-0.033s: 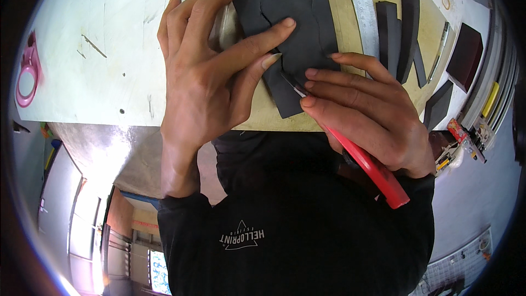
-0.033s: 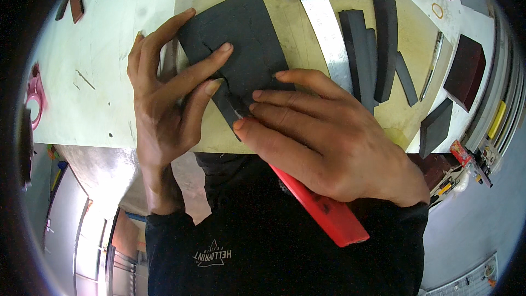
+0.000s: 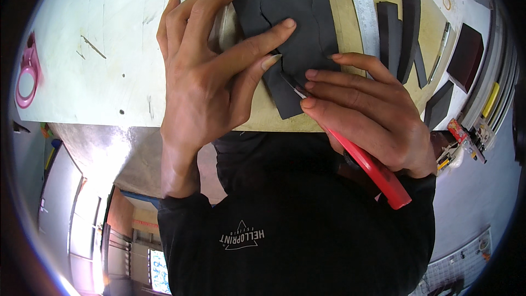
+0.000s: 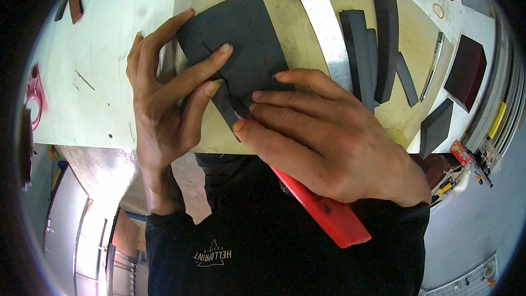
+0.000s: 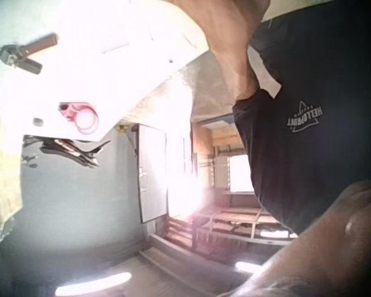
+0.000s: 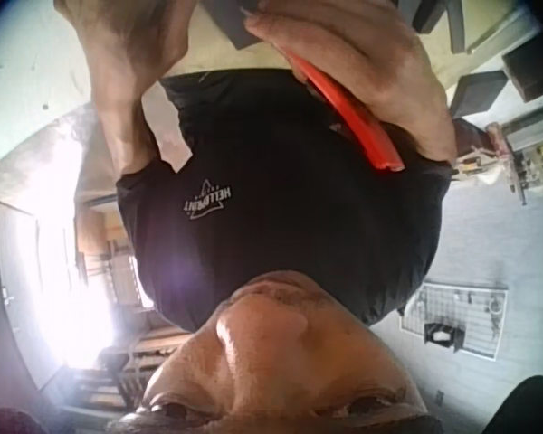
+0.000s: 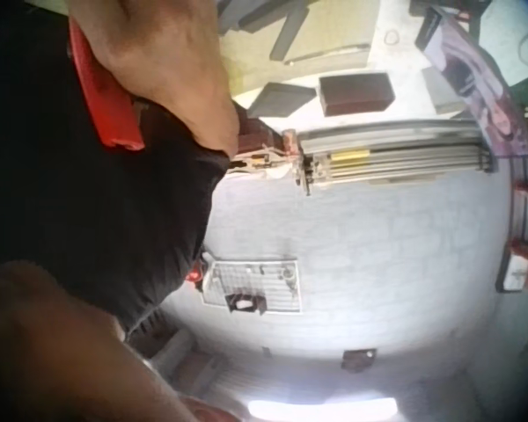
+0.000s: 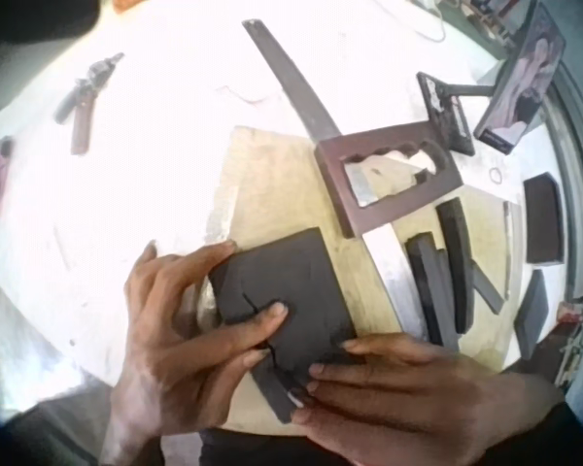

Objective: The person uses a red utility knife to cut a wavy pattern into a rectangular piece of black foam. They repeatedly trace the cut line to deepen it and then lift the foam to inspect the incision.

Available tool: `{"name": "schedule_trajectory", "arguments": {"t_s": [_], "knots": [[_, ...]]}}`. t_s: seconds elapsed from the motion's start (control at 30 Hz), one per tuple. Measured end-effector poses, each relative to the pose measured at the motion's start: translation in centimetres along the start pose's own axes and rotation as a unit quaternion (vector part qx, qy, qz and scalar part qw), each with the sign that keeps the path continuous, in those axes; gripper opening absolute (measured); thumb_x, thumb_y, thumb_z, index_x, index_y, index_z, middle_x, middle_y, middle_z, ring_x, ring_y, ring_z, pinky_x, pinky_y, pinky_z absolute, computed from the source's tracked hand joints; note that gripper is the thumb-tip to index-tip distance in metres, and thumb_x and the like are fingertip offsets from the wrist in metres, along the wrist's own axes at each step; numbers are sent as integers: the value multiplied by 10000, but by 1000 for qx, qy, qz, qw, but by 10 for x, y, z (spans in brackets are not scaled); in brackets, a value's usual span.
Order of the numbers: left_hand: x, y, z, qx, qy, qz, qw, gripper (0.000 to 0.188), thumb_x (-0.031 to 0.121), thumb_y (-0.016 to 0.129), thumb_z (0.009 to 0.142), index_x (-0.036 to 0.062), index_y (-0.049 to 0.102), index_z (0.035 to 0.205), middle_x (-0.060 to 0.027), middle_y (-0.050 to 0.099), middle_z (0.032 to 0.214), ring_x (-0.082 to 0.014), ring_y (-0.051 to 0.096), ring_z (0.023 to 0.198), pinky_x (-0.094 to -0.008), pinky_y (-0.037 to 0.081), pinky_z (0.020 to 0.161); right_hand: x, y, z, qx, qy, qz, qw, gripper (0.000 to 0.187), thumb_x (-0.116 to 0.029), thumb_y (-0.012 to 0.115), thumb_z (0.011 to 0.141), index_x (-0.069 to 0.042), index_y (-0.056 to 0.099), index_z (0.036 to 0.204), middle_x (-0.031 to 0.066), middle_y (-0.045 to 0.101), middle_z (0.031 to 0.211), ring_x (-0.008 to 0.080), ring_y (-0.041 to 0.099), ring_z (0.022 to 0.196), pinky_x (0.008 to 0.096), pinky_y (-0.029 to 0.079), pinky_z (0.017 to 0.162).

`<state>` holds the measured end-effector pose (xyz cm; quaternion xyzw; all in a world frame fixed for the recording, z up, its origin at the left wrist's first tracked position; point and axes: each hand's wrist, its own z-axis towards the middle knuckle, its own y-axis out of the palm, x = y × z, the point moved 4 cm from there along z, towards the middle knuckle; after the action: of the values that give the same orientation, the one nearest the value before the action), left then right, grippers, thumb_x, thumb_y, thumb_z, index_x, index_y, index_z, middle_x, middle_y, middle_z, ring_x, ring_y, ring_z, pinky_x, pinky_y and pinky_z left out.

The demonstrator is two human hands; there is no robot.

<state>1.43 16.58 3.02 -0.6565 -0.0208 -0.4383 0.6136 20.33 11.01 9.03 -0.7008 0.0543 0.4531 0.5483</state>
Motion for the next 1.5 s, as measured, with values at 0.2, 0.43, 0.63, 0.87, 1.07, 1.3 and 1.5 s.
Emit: {"name": "schedule_trajectory", "arguments": {"t_s": [0.2, 0.43, 0.63, 0.87, 1.07, 1.3, 1.5], "knots": [[-2, 0, 0, -14, -3, -1, 1000, 413, 154, 778, 774, 276, 817, 1167, -145, 582, 1462, -296, 498, 1367, -579, 228, 1234, 5, -6, 4, -27, -7, 29, 999, 283, -120, 772, 861, -17, 729, 1122, 178, 779, 1000, 336, 766, 1021, 527, 529, 1000], [1, -3, -3, -26, -14, 1, 1000, 419, 179, 796, 757, 272, 817, 1165, -159, 567, 1482, -320, 497, 1363, -573, 217, 1239, 13, -13, 10, -55, -26, 70, 996, 268, -144, 776, 871, -21, 726, 1103, 185, 777, 994, 337, 770, 1005, 525, 541, 962], [2, -1, -8, 62, -11, 22, 998, 449, 252, 868, 755, 240, 801, 1199, -170, 628, 1268, -313, 549, 1190, -525, 329, 1137, 30, -34, -21, 117, -50, 223, 967, 411, -227, 767, 919, 14, 635, 1226, 214, 742, 1013, 372, 763, 956, 534, 573, 947], [37, -4, -47, 99, -143, 165, 971, 585, 336, 932, 745, 93, 732, 1237, -111, 533, 1014, -246, 495, 993, -425, 393, 895, 0, 2, -87, 363, 255, 85, 892, 331, -85, 741, 935, 12, 650, 1238, 167, 725, 1115, 168, 697, 838, 294, 565, 800], [37, -1, -2, 44, 3, 68, 997, 471, 196, 853, 796, 184, 765, 1259, -209, 529, 1449, -401, 486, 1325, -513, 402, 1102, -5, 24, -51, 355, 154, 68, 919, 327, -105, 703, 968, 73, 604, 1223, 271, 699, 1155, 237, 707, 976, 340, 548, 904], [44, 15, -14, 67, -85, 33, 994, 379, 154, 835, 822, 196, 802, 1197, -168, 631, 1305, -332, 551, 1191, -429, 429, 1031, 2, 37, -35, 400, 96, 111, 905, 252, 54, 702, 878, 98, 629, 1116, 300, 713, 1008, 417, 743, 1019, 552, 576, 982], [40, 22, -15, 114, -103, 10, 988, 309, 119, 814, 829, 186, 826, 1130, -130, 650, 1214, -295, 543, 1117, -389, 432, 977, 3, 43, -35, 359, 77, 98, 925, 238, 72, 687, 874, 85, 626, 1104, 303, 698, 995, 431, 743, 1000, 574, 572, 993]]}}
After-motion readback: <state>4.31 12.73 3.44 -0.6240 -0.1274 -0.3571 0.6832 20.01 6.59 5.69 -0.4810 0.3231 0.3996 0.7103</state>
